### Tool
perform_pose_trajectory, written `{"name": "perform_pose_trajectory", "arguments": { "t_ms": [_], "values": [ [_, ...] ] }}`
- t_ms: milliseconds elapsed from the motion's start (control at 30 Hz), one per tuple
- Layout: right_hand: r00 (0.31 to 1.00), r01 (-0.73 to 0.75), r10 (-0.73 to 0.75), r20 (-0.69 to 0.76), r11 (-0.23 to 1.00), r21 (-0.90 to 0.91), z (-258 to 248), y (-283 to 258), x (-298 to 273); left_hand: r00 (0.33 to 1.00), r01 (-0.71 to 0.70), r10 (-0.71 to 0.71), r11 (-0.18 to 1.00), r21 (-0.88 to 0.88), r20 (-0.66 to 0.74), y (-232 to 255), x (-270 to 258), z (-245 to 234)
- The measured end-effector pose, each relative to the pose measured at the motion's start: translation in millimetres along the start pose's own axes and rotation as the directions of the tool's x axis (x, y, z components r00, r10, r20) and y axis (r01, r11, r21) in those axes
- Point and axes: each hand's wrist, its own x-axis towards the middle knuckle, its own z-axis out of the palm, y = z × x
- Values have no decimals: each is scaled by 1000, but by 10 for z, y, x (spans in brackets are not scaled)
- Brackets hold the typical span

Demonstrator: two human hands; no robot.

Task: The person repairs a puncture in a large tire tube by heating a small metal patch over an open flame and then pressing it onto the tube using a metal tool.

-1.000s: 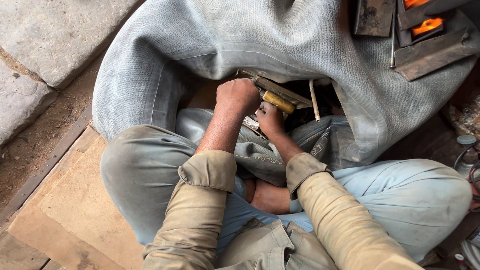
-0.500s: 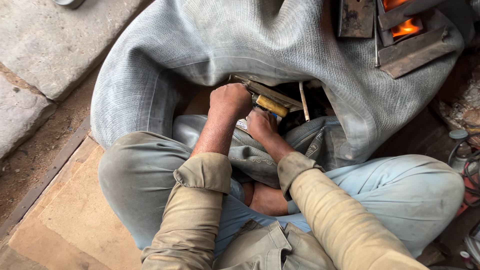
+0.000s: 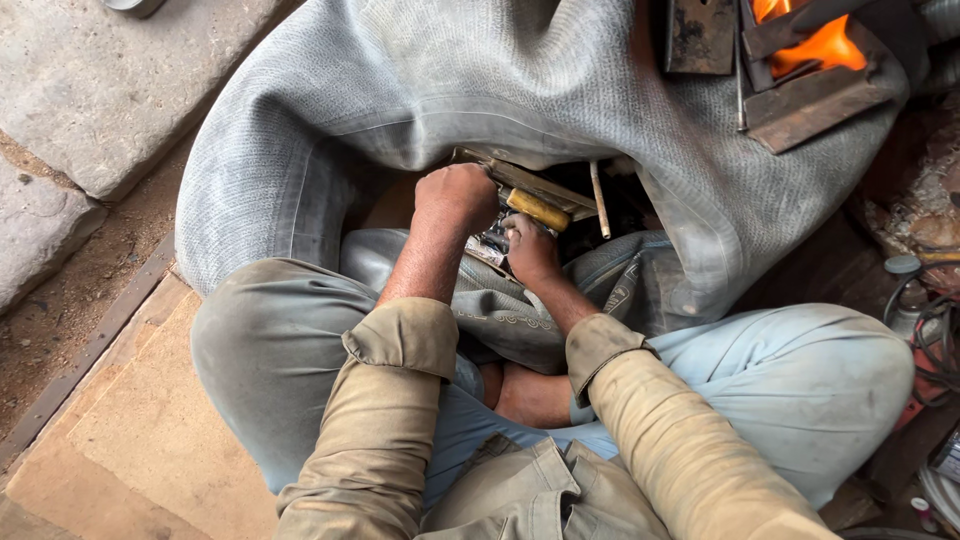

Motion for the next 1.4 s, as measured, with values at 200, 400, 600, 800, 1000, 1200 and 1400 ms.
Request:
{"name": "perform_pose_trajectory", "arguments": {
  "t_ms": [200,400,600,800,1000,1200,1400],
  "values": [
    [988,57,-27,154,980,-193,-70,-133,22,1000,-18,17,999,40,6,-2,-18,7],
    [931,104,26,363,937,-332,75,-440,148,1000,2,-2,999,42,1,-13,-13,28],
    [953,-78,122,277,983,-164,-8,-275,111,999,-32,32,999,42,-4,-23,-1,6],
    [944,-283,93,316,719,634,-234,-113,20,1000,-25,24,999,40,6,-1,0,5],
    [938,-308,72,340,627,715,-606,-326,-17,993,-103,105,994,48,-55,-29,11,41],
    [873,-404,69,482,655,639,-963,-764,-172,981,-30,10,994,-102,-192,49,-29,-27],
    [838,-203,15,546,937,285,-1655,-1114,-601,969,-238,226,739,-631,-100,284,-177,-90]
  ]
}}
